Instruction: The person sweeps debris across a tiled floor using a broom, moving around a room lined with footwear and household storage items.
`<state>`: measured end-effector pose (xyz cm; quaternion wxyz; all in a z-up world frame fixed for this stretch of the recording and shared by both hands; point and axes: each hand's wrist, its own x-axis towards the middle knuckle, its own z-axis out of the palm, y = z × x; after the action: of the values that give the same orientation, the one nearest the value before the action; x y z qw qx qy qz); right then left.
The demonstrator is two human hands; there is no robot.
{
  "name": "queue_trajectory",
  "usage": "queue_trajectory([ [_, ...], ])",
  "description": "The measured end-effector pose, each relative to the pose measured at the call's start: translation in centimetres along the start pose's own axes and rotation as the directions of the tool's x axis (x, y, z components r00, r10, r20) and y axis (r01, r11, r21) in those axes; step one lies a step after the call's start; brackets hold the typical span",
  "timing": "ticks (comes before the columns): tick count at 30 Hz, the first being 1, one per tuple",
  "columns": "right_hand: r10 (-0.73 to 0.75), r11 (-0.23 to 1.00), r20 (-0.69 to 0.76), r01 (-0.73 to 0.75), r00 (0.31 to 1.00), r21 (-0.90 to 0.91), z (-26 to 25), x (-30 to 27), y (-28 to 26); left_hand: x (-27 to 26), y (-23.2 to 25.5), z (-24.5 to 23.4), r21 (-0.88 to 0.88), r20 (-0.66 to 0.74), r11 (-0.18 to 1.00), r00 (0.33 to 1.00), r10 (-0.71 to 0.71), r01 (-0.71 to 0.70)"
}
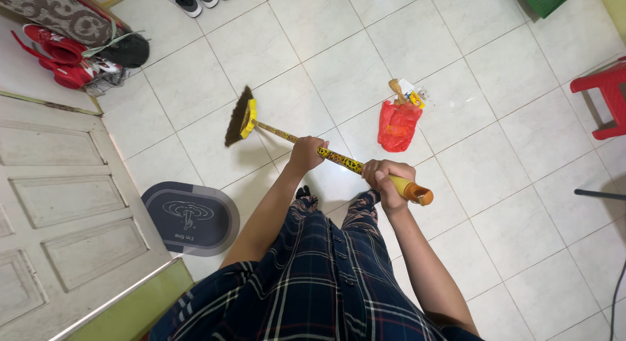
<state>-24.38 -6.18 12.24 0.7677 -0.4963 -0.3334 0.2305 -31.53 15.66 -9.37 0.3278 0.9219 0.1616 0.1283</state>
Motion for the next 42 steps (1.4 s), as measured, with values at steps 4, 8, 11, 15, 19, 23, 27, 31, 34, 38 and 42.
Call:
queue_trajectory([
  [4,-0.011,0.998,-0.074,0.007,0.997,-0.055,-5.9,1.0,-1.6,4.2,3.0,5.0,0.002,0.065,1.000,0.998,0.007,-0.007],
  [8,-0.023,0.996,-0.139,0.012,0.990,-0.084,-12.9,1.5,-4.1,9.0,7.7,10.5,-0.012,0.149,0.999,0.988,0.033,-0.031],
  [11,-0.073,0.993,-0.200,0.052,0.977,-0.106,-18.3,1.4,-6.6,12.1,12.0,15.2,-0.030,0.224,0.998,0.973,0.063,-0.058],
  [15,-0.115,0.983,-0.276,0.069,0.954,-0.170,-24.3,0.9,-10.4,16.3,18.3,21.0,-0.147,0.225,0.977,0.956,0.188,-0.157],
  [19,-0.206,0.963,-0.254,0.151,0.945,-0.223,-28.4,1.0,-14.7,18.9,25.8,22.5,-0.185,0.374,0.975,0.908,0.187,-0.124],
  [23,-0.343,0.936,-0.218,0.312,0.914,-0.162,-31.8,1.7,-18.4,20.3,32.2,20.7,-0.146,0.294,0.981,0.942,0.163,-0.124],
  [27,-0.356,0.929,-0.237,0.370,0.904,0.017,-34.8,2.3,-18.9,20.8,32.9,20.3,-0.142,0.209,0.977,0.960,0.188,-0.161],
  [31,-0.355,0.927,-0.198,0.371,0.914,0.050,-35.7,3.4,-13.5,20.1,26.3,21.8,-0.063,0.119,0.984,0.978,0.173,-0.167],
  [34,-0.184,0.980,-0.127,0.192,0.975,0.047,-34.9,3.2,-8.6,18.6,20.4,24.1,0.227,-0.126,0.955,0.966,0.224,-0.192],
  [38,-0.052,0.998,-0.127,0.054,0.990,0.012,-33.4,1.6,-6.1,17.0,17.6,24.9,0.331,-0.033,0.940,0.994,0.102,-0.085],
  [42,-0.100,0.994,-0.230,0.090,0.968,-0.055,-33.9,0.4,-9.7,17.0,22.8,24.7,0.005,-0.070,0.982,0.980,0.188,-0.188],
])
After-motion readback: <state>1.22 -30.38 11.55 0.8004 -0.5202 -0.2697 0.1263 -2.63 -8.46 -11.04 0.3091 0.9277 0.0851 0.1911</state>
